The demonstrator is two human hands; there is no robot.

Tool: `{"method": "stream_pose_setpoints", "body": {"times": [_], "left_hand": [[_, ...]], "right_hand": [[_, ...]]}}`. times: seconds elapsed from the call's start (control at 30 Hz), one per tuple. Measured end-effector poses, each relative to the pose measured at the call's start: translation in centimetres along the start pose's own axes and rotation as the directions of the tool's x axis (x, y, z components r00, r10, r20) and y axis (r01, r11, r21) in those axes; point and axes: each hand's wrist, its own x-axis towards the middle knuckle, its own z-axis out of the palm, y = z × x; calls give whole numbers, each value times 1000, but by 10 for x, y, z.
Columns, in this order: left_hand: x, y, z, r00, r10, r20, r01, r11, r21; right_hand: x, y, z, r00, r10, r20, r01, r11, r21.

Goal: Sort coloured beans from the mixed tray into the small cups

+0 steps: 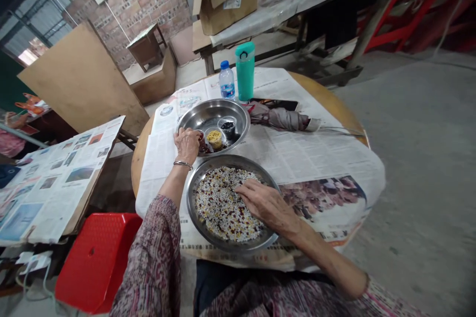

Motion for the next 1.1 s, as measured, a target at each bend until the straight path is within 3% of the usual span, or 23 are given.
{"method": "stream_pose_setpoints", "body": {"times": [0.13, 0.23, 0.33, 0.43, 0.5, 0.6, 0.73, 0.8, 0.93, 1.1], "left_hand": [[-19, 13, -12, 997, -32, -72, 38, 996, 82], [-61, 27, -25, 994, 46, -100, -42, 998, 44], [-118, 38, -33, 982, 165, 90, -165, 986, -12], [-169, 42, -34, 882, 289, 372, -277, 957, -86], [-189, 42, -30, 827, 328, 456, -299, 945, -137], [-197, 40, -22, 834, 329, 443, -318, 943, -100], [-185, 33, -12, 941, 203, 270, -214, 977, 15], [-182, 29, -10, 968, 143, 209, -149, 989, 15], [-187, 26, -9, 956, 112, 270, -99, 993, -59], [-195, 39, 2, 929, 167, 329, -87, 966, -242]], "right_hand": [[0, 0, 1, 1000, 27, -9, -27, 1000, -10], [0, 0, 1, 999, 40, -26, -41, 999, -15], [0, 0, 0, 998, 48, -40, -48, 999, -13], [1, -1, -2, 998, 33, -44, -33, 999, 14], [2, -1, -2, 999, -7, -33, 8, 999, 41], [3, -2, 0, 998, -66, 13, 65, 998, 15], [4, -1, 3, 998, 12, 56, -6, 994, -107], [3, 0, 3, 996, 81, 42, -74, 986, -148], [4, -1, 3, 992, 130, -4, -128, 978, -165], [3, 0, 4, 996, -2, 94, 7, 998, -55]]}}
